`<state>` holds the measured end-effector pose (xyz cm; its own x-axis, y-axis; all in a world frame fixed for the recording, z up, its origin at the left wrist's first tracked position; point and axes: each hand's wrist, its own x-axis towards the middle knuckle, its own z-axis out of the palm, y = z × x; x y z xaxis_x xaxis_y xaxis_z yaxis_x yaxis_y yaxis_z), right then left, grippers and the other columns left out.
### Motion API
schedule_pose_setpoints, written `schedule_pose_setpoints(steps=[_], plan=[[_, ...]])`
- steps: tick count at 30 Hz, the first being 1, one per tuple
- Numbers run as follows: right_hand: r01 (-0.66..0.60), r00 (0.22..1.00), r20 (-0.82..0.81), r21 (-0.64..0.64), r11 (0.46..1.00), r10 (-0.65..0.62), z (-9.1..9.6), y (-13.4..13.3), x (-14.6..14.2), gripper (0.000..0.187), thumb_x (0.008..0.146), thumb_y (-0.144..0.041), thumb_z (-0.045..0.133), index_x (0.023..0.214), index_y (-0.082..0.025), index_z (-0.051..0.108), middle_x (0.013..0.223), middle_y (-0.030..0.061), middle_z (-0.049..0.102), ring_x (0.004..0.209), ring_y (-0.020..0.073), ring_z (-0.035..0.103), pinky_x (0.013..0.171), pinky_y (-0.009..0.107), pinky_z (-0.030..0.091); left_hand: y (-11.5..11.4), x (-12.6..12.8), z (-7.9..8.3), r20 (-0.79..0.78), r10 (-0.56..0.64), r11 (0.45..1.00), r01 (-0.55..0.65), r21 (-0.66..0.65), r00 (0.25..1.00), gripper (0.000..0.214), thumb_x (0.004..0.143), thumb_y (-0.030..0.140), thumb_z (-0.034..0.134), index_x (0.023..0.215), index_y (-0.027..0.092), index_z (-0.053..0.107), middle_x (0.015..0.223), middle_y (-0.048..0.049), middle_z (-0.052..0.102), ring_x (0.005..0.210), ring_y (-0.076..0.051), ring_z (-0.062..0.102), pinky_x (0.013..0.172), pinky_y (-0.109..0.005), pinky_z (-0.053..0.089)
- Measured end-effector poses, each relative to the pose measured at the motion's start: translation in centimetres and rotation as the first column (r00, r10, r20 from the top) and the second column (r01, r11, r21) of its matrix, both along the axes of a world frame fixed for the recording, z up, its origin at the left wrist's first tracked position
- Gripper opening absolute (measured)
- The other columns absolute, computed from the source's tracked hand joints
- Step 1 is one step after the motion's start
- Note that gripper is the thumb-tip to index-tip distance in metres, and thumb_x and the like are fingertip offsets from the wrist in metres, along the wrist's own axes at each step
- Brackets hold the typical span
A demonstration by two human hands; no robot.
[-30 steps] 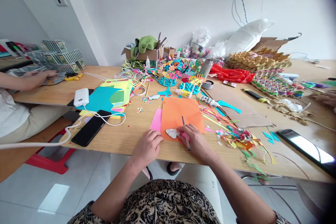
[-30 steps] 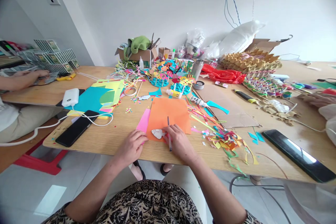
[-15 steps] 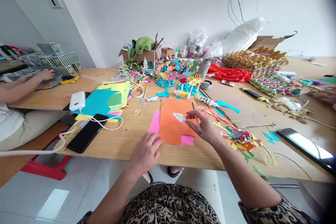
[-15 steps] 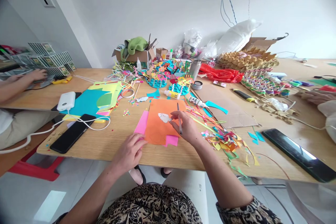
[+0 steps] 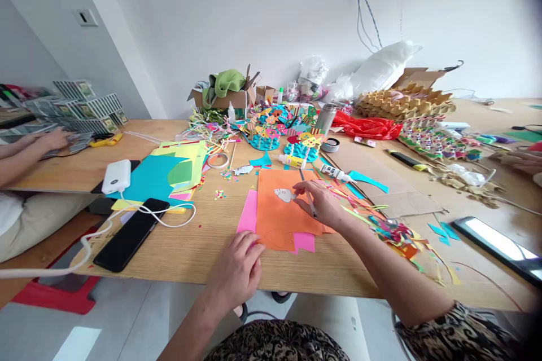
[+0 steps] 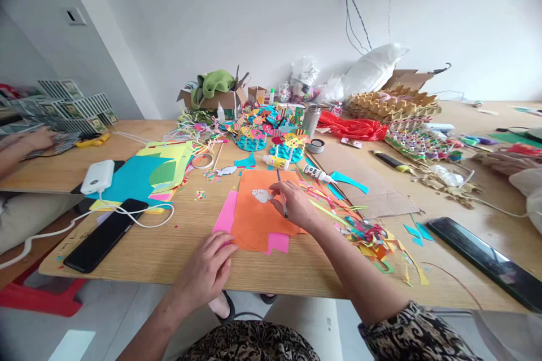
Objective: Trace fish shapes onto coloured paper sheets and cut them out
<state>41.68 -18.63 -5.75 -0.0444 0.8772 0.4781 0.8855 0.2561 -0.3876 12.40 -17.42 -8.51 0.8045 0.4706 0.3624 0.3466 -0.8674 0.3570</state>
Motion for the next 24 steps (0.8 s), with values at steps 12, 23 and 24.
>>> schedule_pose_setpoints(steps=[12,23,24], plan=[[-0.008,0.987,0.159,-0.024,1.000,0.011,-0.2,2.7,0.5,0.015,0.087,-0.021,0.054,0.101,-0.019,0.057,0.093,0.0099,0.069,0.086,0.0250,0.061,0.075,0.038,0.049,-0.1,-0.1,-0.2,-0.021,0.006,1.000,-0.006,-0.001,1.000,0.032,0.084,0.009,0.046,0.112,0.017,0.059,0.120,-0.0104,0.057,0.117,-0.025,0.048,0.103,-0.047,0.044],[-0.020,0.994,0.111,-0.012,1.000,0.021,-1.9,3.1,1.0,0.020,0.084,-0.017,0.056,0.103,-0.021,0.054,0.094,0.0077,0.068,0.090,0.0250,0.060,0.078,0.038,0.050,0.0,0.0,0.0,-0.014,-0.002,1.000,0.002,-0.018,1.000,0.032,0.083,0.008,0.045,0.110,0.016,0.059,0.119,-0.0113,0.058,0.116,-0.025,0.049,0.101,-0.045,0.046],[-0.019,0.994,0.103,-0.017,1.000,0.020,-2.1,3.1,0.9,0.020,0.084,-0.017,0.056,0.103,-0.021,0.054,0.094,0.0077,0.068,0.090,0.0250,0.060,0.078,0.039,0.050,0.0,-0.1,-0.1,-0.012,-0.002,1.000,0.002,-0.018,1.000,0.032,0.083,0.008,0.045,0.111,0.016,0.059,0.120,-0.0114,0.057,0.117,-0.025,0.049,0.101,-0.045,0.046]])
